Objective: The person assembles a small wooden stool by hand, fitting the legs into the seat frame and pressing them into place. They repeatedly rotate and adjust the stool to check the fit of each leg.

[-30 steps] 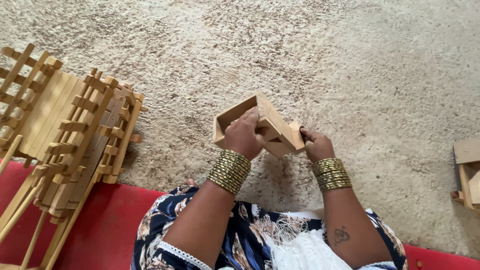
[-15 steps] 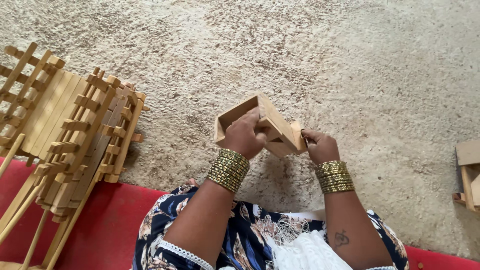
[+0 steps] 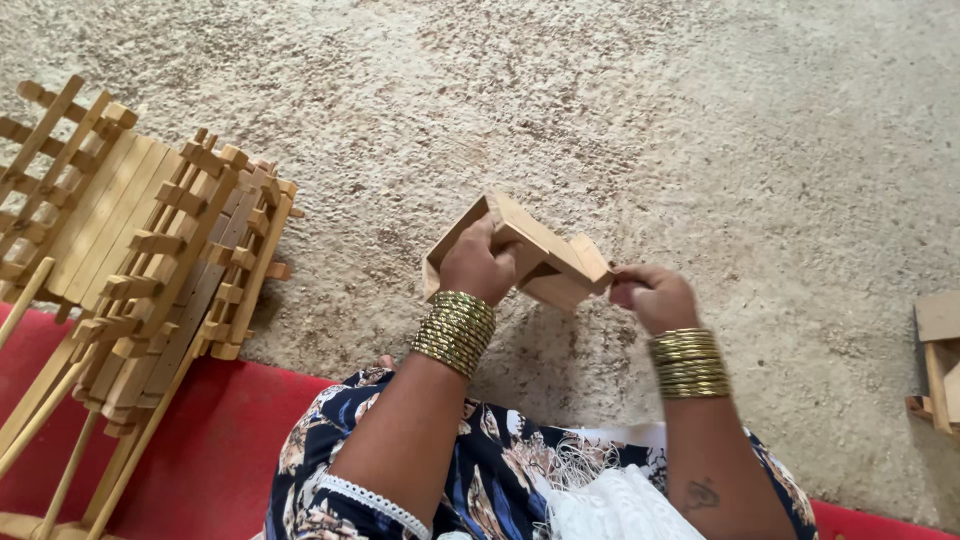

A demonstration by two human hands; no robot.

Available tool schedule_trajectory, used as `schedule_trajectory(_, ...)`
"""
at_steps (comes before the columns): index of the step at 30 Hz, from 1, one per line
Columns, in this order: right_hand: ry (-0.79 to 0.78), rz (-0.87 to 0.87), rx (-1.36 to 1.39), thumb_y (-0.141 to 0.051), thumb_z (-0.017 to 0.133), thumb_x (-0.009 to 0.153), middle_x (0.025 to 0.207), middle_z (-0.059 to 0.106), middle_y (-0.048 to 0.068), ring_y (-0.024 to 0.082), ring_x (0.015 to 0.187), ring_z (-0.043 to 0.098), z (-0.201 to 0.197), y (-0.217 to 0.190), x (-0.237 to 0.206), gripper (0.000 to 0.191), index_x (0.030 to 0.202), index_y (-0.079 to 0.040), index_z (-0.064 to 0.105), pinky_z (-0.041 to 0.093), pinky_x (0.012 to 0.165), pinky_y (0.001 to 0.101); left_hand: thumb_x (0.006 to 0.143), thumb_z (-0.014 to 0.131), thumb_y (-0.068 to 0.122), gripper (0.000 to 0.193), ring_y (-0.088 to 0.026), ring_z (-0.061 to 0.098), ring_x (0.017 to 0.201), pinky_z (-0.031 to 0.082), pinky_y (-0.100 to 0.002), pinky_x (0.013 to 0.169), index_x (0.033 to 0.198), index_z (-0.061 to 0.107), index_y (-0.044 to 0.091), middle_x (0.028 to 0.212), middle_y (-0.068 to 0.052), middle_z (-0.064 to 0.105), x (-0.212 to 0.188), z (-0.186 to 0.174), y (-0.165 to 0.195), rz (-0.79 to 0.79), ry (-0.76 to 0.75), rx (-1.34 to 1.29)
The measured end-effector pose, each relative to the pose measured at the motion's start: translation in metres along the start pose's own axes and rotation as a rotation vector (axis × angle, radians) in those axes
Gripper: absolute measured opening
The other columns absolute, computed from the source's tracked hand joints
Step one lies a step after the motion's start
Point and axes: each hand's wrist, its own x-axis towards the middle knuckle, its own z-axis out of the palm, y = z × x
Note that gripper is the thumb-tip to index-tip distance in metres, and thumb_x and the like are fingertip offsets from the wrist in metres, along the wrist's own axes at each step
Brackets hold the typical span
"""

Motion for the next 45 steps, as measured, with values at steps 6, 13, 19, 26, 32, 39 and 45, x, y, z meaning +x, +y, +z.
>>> schedule_trajectory(6,0.128,0.045,-0.077,0.004,0.054,0.093,0.105,0.076,0.017,0.020,0.087,0.073,-0.003,-0.016,-0.008,0.029,0.113,-0.003,0.075,0.061,0.076,0.0339,0.084,0.074,0.026,0.056,-0.026,0.065,0.116,0.048,-0.036,0.104,0.135,0.058,0.011,0.129,-0.013,0.065,0.000,0.008,-0.003,0.068,0.024,0.001)
schedule_trajectory(13,0.059,-0.110,-0.253,0.002,0.058,0.092,0.105,0.076,0.014,0.018,0.084,0.073,0.008,-0.014,-0.011,0.030,0.116,-0.005,0.075,0.062,0.073,0.0292,0.084,0.073,0.023,0.056,-0.026,0.063,0.119,0.047,-0.037,0.104,0.137,0.057,0.010,0.133,-0.012,0.063,-0.001,0.003,0.000,0.022,0.039,0.032)
schedule_trajectory(19,0.187,-0.029,-0.185,0.001,0.053,0.100,0.095,0.079,0.017,0.014,0.063,0.067,0.006,-0.020,-0.014,0.025,0.113,-0.001,0.075,0.051,0.049,0.0289,0.088,0.070,0.026,0.055,-0.024,0.063,0.119,0.047,-0.036,0.106,0.138,0.055,0.009,0.137,-0.010,0.060,-0.006,0.001,0.007,0.028,-0.033,0.047)
schedule_trajectory(26,0.057,-0.300,-0.354,0.000,0.059,0.094,0.105,0.077,0.013,0.013,0.059,0.065,0.030,-0.027,-0.026,0.027,0.111,-0.009,0.078,0.053,0.047,0.0257,0.087,0.065,0.019,0.052,-0.021,0.065,0.119,0.049,-0.035,0.107,0.137,0.056,0.008,0.142,-0.008,0.059,-0.007,0.002,0.008,0.106,-0.120,0.141)
schedule_trajectory(32,-0.020,-0.390,-0.545,0.005,0.058,0.085,0.132,0.068,0.011,0.018,0.095,0.073,0.027,-0.016,-0.012,0.033,0.106,-0.010,0.079,0.059,0.084,0.0319,0.081,0.070,0.020,0.050,-0.023,0.058,0.126,0.045,-0.041,0.106,0.129,0.061,0.010,0.141,-0.007,0.057,-0.011,0.011,0.010,0.400,-0.092,0.306)
schedule_trajectory(39,-0.063,-0.221,-0.669,-0.011,0.069,0.091,0.113,0.072,0.015,0.022,0.090,0.072,0.037,-0.026,-0.009,0.017,0.105,-0.005,0.075,0.061,0.083,0.0341,0.094,0.069,0.029,0.046,-0.026,0.051,0.138,0.046,-0.042,0.110,0.136,0.061,0.013,0.144,-0.005,0.058,-0.025,0.027,0.016,0.693,-0.136,0.367)
schedule_trajectory(45,-0.071,-0.146,-0.206,-0.008,0.057,0.094,0.108,0.075,0.017,0.020,0.086,0.076,0.045,-0.043,-0.028,0.030,0.122,-0.005,0.066,0.066,0.074,0.0333,0.083,0.072,0.022,0.056,-0.019,0.052,0.136,0.040,-0.043,0.113,0.136,0.058,0.011,0.145,-0.005,0.057,-0.021,0.016,0.017,0.493,-0.115,0.365)
